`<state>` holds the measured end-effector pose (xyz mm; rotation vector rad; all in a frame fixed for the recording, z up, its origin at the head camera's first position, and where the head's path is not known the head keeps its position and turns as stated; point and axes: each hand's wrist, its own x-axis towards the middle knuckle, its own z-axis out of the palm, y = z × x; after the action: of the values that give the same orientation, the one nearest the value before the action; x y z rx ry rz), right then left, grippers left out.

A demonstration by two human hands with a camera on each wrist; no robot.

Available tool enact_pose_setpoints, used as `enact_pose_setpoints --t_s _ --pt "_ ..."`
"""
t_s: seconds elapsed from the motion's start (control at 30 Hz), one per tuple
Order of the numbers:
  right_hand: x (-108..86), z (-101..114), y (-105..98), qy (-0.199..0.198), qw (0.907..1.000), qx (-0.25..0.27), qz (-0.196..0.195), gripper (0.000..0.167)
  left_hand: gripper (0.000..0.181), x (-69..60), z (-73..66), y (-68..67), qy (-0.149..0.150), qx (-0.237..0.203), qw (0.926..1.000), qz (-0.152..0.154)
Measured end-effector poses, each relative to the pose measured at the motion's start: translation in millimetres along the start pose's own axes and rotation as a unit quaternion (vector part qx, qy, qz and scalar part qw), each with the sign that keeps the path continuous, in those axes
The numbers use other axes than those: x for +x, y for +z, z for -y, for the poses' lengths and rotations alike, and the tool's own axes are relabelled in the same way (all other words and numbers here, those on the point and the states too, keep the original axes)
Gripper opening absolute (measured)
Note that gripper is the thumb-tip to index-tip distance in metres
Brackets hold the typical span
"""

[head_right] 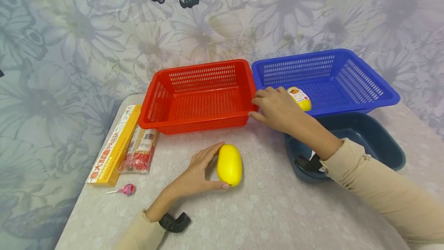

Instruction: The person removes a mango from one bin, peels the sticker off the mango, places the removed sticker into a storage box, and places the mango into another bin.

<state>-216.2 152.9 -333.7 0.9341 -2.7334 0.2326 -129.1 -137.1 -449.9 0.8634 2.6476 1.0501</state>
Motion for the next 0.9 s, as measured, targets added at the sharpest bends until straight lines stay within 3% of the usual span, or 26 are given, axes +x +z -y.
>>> enact_pose_setpoints --t_s 0.23,0.6,0.9 --pt "0.2 2.0 -0.5 0.008 0.9999 0.008 0.002 0.032 0.113 0.9 -1.5 -0.8 -0.002 -0.005 1.0 0.001" --pt "-1.5 1.0 4.1 0.011 0.9996 0.026 -0.003 0.029 0.113 0.1 -3.8 -3.7 -0.016 -0.052 0.9985 -0.001" --pt "-1.7 0.7 4.7 0.01 0.9993 0.035 -0.007 0.03 0.109 1.0 -19.6 -26.0 0.013 -0.109 0.9938 -0.013"
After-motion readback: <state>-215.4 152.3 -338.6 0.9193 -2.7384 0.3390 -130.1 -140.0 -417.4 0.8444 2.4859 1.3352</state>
